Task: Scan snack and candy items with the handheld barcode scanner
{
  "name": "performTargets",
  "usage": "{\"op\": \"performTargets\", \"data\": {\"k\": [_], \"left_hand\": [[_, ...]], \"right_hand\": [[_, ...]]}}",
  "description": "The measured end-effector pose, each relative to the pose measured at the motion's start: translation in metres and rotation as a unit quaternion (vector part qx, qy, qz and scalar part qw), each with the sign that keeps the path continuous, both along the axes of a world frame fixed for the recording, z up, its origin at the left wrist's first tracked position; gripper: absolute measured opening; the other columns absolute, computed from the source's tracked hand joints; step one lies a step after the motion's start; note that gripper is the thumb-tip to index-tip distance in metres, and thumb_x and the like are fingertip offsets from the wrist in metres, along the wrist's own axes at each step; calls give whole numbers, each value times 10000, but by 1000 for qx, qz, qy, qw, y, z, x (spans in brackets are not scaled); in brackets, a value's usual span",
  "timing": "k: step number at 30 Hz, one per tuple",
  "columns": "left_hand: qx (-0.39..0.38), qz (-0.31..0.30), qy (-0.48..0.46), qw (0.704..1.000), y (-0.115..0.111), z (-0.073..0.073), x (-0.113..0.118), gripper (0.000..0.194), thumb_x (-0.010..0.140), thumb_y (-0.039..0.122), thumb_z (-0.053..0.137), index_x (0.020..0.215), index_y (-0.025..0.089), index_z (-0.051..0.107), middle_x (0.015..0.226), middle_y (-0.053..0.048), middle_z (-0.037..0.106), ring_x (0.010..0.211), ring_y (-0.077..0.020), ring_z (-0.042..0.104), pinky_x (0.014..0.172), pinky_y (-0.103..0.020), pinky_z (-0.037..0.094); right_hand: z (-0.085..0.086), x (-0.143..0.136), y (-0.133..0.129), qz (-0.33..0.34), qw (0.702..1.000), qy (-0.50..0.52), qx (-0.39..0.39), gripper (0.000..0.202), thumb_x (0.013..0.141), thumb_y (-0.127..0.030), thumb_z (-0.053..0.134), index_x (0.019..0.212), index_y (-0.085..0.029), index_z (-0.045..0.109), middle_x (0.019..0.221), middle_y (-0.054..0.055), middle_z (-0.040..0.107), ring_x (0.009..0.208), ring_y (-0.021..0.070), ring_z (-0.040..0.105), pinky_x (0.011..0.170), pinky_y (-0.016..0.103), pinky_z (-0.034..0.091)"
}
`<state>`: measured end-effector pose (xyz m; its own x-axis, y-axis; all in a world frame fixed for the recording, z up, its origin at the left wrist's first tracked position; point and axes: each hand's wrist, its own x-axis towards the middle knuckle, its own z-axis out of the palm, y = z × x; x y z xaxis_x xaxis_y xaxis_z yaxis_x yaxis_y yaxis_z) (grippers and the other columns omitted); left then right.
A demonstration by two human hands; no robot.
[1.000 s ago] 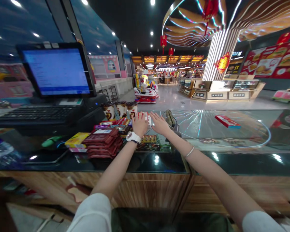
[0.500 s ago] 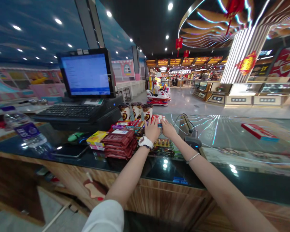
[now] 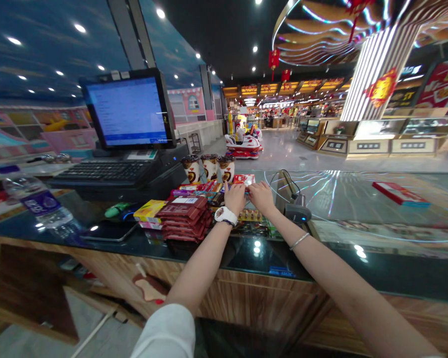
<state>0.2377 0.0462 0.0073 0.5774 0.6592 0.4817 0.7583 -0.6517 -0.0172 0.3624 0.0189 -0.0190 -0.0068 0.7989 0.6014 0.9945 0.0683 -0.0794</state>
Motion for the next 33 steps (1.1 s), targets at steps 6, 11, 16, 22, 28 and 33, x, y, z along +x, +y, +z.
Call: {"op": "performTargets", "data": {"k": [6,11,16,22,28,33], "left_hand": [[44,12,-10,999,2,8,-1,355,911,63,422,1129,205,662,1147,-96,722,1123,-258,641,1157,-489,343],[81,-8,-43,996,-1,21,-6,330,955,105,390,1077,214,677,1115,-86,732,1109,-249,636,1049,-416,428],[86,-48,-76,992,-8,28,-6,353,925,74,417,1076,243,687,1117,-55,738,1111,-227,637,1095,-413,395],[104,-126,-108,981,-15,25,3,316,877,47,463,984,238,691,1085,-25,755,1089,-191,657,1144,-412,364],[120,-214,-138,960,-21,19,9,293,863,27,471,904,235,673,1077,-6,766,1081,-148,672,1169,-416,362],[127,-269,-130,946,-22,13,15,310,854,17,458,883,233,677,1063,-12,770,1067,-146,688,1181,-463,357]], "right_hand": [[5,-2,-3,18,998,-10,55,249,924,-178,502,1064,-191,708,1079,115,745,1097,267,618,1141,443,308],[18,-2,-10,2,996,-9,85,264,955,-211,460,1040,-185,708,1046,116,747,1073,265,617,1160,436,287],[32,5,-23,25,997,-9,79,278,952,-195,447,1079,-190,694,1124,118,729,1120,261,605,1175,449,283],[41,60,-55,143,987,-54,46,332,894,-263,568,1214,-206,638,1534,104,473,1432,278,394,1190,505,295],[27,130,-83,131,991,19,-2,563,817,-332,698,1344,-200,552,1626,123,318,1536,328,189,1194,568,276],[18,147,-94,146,983,99,-39,621,816,-385,724,1363,-182,511,1605,151,355,1532,321,203,1193,562,283]]}}
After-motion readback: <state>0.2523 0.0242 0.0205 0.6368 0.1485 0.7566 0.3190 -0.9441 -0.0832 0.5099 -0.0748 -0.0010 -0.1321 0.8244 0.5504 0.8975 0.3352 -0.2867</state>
